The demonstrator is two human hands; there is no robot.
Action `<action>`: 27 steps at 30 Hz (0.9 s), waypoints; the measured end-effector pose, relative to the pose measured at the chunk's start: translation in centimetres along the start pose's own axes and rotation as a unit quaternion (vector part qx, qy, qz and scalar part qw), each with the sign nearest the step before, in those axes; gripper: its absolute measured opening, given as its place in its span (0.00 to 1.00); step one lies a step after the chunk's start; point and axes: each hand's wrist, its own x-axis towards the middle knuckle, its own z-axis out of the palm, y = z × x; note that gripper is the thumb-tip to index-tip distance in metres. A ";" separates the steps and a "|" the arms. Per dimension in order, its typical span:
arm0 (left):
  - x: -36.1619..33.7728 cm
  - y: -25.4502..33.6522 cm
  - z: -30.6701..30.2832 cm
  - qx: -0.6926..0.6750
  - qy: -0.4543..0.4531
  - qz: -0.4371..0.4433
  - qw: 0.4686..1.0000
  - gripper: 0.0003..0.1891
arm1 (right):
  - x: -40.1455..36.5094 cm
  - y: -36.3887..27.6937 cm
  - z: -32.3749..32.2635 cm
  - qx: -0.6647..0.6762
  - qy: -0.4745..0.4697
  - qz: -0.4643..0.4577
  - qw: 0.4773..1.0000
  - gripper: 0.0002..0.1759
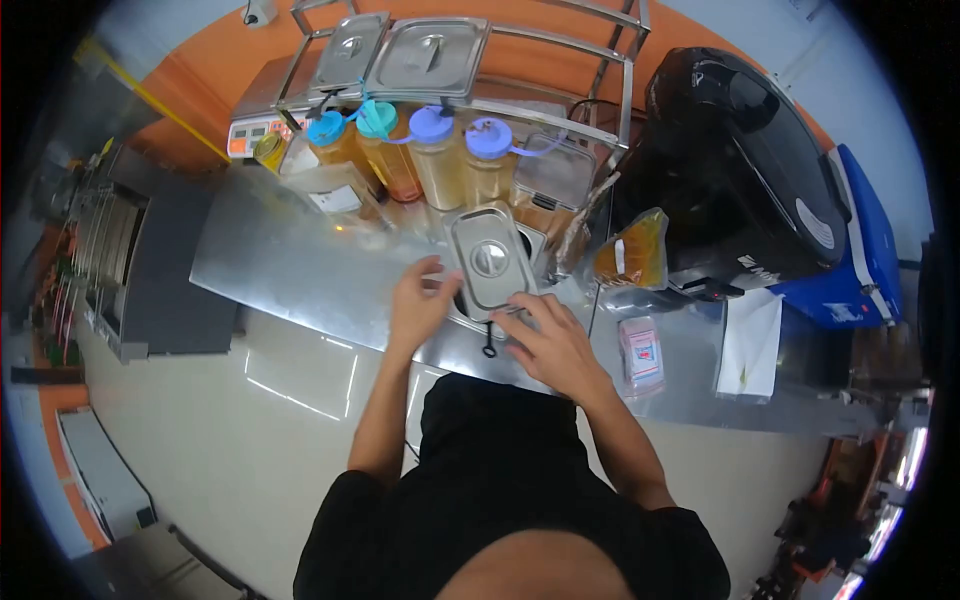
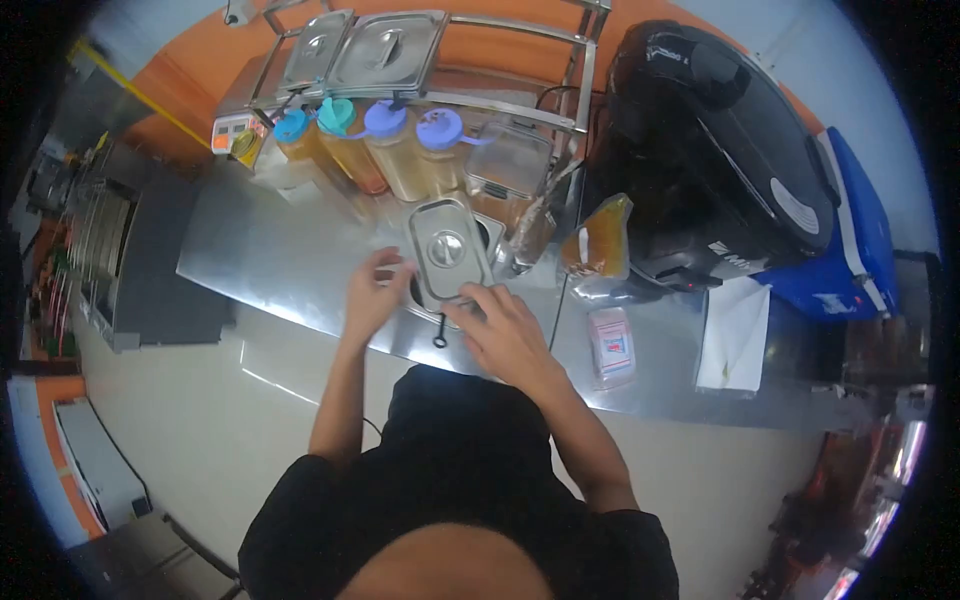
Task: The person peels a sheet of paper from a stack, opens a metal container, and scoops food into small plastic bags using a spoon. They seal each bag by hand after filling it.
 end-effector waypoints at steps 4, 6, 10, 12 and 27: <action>2.4 -0.3 1.6 0.005 -0.065 0.007 0.998 0.19 | -0.1 -0.6 3.9 0.034 -0.033 0.042 0.998 0.14; 3.1 -0.6 1.9 -0.039 -0.095 -0.007 0.995 0.19 | -0.7 -1.1 4.5 0.036 -0.014 0.063 0.997 0.14; 4.1 -1.1 0.4 -0.141 -0.045 -0.087 0.985 0.14 | -1.8 -2.1 4.6 0.114 0.100 0.139 0.979 0.11; 4.6 -1.7 -1.0 -0.166 -0.040 -0.104 0.980 0.14 | -2.3 -2.4 4.2 0.114 0.120 0.167 0.972 0.11; 5.4 -6.7 -12.8 -0.002 -0.079 -0.110 0.991 0.20 | 1.2 -2.3 4.8 0.039 0.038 0.127 0.990 0.19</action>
